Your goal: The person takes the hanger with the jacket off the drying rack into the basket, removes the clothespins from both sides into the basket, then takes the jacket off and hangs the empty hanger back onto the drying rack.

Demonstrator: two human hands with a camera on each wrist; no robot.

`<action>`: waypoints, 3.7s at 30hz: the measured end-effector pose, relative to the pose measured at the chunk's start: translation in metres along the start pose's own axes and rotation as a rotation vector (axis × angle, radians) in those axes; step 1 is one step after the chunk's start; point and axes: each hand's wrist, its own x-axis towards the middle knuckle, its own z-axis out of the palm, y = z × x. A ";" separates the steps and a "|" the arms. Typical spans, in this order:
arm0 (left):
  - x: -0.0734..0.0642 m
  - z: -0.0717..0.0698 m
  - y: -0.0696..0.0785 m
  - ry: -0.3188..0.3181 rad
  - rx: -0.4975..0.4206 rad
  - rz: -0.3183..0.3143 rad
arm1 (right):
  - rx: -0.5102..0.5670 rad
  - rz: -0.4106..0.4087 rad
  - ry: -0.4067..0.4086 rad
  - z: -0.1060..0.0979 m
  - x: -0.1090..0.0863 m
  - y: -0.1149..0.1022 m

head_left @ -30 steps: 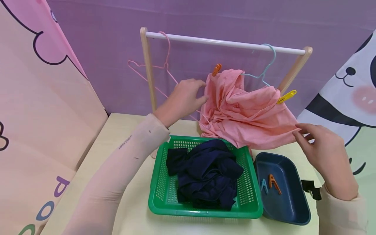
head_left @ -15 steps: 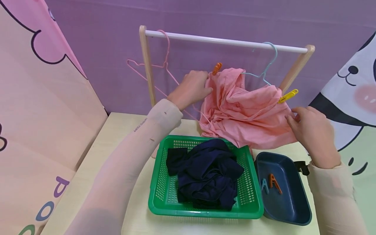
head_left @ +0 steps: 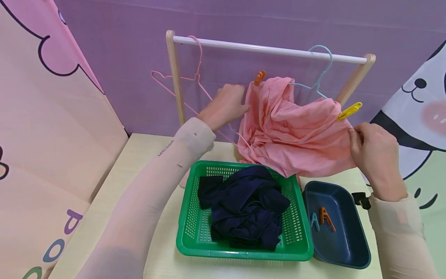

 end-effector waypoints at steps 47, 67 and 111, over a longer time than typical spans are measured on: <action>-0.143 0.012 0.014 -0.001 0.238 0.355 | 0.131 -0.013 0.038 -0.024 -0.073 0.039; -0.220 0.016 -0.056 0.028 0.020 0.162 | 0.326 -0.324 0.039 0.017 -0.077 -0.004; -0.231 0.053 -0.164 0.013 0.002 0.053 | 0.414 -0.267 -0.321 0.063 -0.095 -0.052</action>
